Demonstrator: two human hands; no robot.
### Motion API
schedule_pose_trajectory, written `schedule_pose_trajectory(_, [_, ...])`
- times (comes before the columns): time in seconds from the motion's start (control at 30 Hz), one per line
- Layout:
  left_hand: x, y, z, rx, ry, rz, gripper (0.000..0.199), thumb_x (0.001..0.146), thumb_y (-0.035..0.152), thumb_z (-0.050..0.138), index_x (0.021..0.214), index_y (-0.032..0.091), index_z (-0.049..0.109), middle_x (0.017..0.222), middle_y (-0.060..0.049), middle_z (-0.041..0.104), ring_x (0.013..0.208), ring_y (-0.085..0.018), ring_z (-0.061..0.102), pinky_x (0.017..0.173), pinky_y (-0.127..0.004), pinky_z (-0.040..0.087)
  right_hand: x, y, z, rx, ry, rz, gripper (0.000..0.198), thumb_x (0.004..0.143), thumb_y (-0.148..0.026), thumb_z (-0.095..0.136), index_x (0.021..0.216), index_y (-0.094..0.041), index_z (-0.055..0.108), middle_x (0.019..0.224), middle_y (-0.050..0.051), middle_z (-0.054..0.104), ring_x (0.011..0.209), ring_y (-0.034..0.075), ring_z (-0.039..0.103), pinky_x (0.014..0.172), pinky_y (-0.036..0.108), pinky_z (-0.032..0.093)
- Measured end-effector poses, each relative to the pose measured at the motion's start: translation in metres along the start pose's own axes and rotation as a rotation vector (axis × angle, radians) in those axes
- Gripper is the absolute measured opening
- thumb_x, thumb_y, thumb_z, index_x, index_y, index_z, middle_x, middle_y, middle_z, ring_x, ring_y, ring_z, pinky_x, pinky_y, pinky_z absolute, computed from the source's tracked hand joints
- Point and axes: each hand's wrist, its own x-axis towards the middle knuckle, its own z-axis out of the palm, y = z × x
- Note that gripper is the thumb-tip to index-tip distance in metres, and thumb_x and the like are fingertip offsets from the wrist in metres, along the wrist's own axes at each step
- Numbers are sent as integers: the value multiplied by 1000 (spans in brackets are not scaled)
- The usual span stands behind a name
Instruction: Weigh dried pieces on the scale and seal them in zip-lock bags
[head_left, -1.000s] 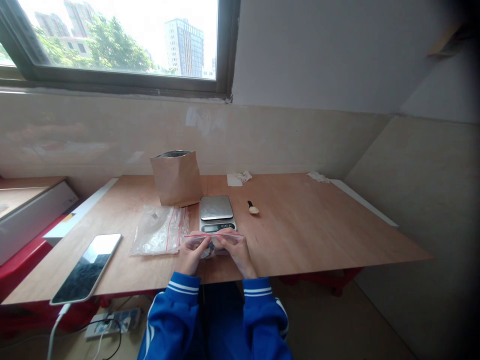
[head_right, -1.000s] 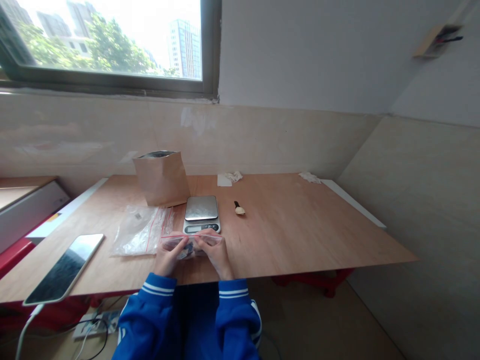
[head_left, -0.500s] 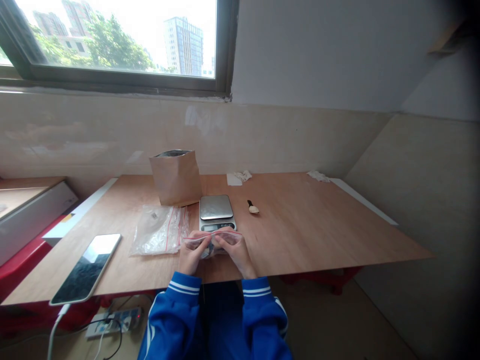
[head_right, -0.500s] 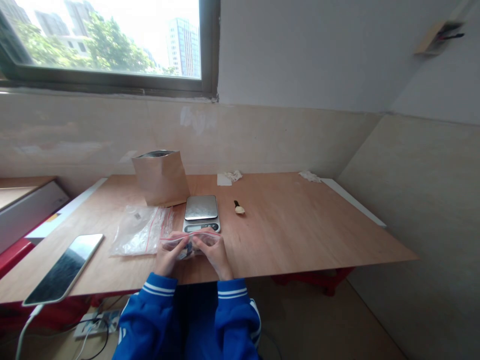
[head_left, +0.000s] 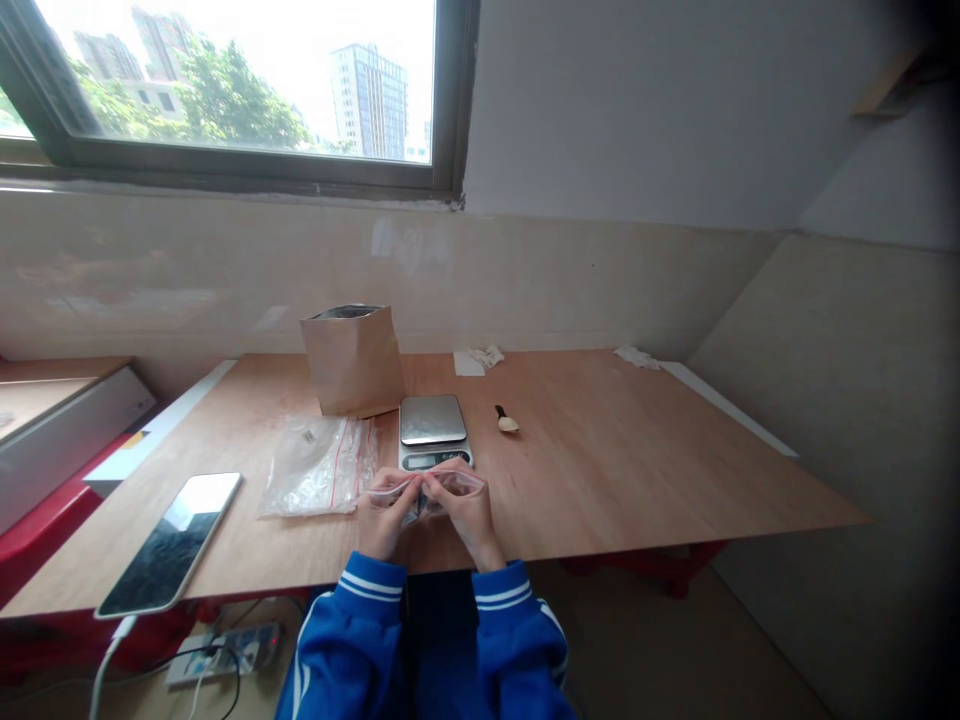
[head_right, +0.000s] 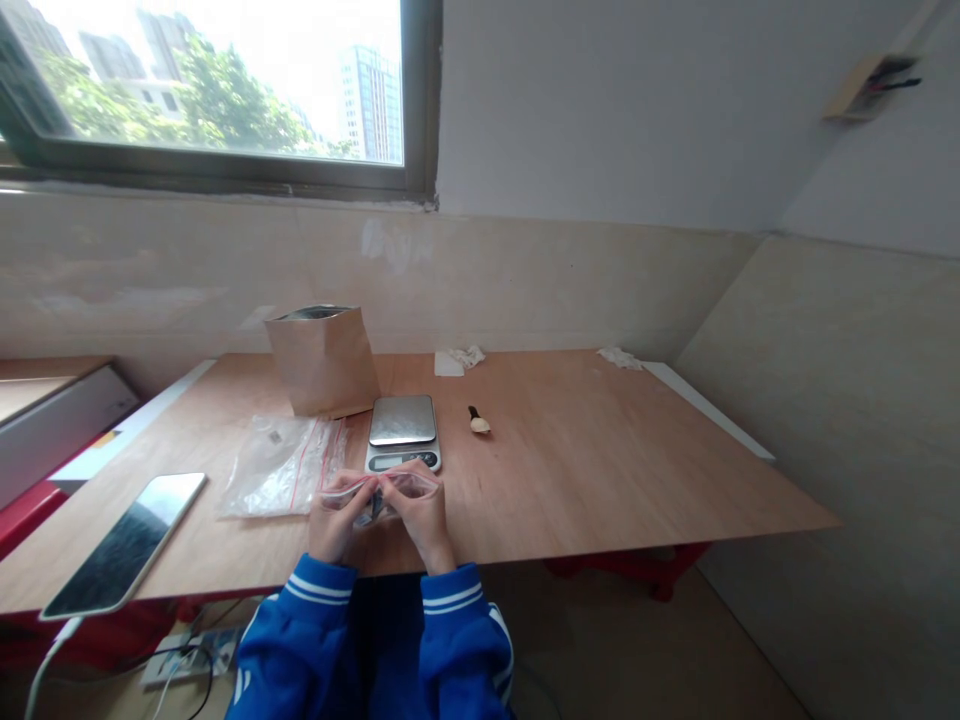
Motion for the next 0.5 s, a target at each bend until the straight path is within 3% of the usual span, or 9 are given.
schedule_pose_trajectory(0.13, [-1,-2,-2,-102,59,-87,19,69,31,73,65,14,66,68,-2,64,69,-14,61,66,-25,48,-2,-3,3,22,-22,33,15,74,-34,70,76,-19,67,75,2,65,71,16,63,66,27,50])
schedule_pose_trajectory(0.37, [-1,0,-4,-204,127,-270,30,67,42,73,68,13,70,66,-5,70,62,-17,65,61,-27,52,-5,-6,-3,29,-25,100,23,79,-38,64,70,-18,68,66,-1,61,63,14,56,59,24,43])
schedule_pose_trajectory(0.5, [-1,3,-1,-234,159,-306,34,65,46,73,69,12,72,67,-7,71,60,-18,66,57,-27,52,-6,-2,-3,71,-33,161,30,81,-43,62,72,-16,70,67,1,64,64,15,56,60,24,42])
